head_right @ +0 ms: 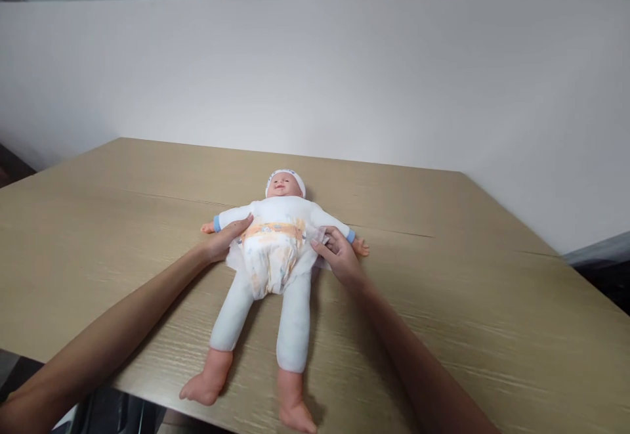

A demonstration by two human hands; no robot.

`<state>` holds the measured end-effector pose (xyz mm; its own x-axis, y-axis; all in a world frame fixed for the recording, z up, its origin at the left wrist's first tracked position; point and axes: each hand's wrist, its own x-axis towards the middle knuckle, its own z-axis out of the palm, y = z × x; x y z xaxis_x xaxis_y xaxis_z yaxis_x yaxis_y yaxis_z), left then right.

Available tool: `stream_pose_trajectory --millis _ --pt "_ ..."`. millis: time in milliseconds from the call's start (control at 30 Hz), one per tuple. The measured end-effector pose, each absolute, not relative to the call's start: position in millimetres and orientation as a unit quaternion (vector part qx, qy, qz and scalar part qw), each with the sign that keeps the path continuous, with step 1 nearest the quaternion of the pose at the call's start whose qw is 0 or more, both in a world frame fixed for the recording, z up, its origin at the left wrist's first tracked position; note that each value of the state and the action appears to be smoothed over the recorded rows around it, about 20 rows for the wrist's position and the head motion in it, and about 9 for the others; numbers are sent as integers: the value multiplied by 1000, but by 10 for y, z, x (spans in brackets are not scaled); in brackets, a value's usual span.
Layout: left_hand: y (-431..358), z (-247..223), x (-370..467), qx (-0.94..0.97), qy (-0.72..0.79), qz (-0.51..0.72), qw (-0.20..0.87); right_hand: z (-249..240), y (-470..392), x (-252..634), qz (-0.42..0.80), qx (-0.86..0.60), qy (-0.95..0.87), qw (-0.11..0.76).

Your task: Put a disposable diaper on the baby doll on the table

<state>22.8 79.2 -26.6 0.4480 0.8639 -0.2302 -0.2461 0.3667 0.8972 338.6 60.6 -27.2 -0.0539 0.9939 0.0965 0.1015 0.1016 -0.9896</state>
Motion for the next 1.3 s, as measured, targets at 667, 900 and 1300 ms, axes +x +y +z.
stream_pose_trajectory --millis 667,900,1300 --pt "806 -308 216 440 363 377 730 149 193 3182 111 -393 -783 469" --pt "795 -262 194 469 341 360 730 2 60 2928 173 -312 -857 372" --pt "901 -54 -380 585 347 334 653 -142 95 2973 175 -319 -848 385"
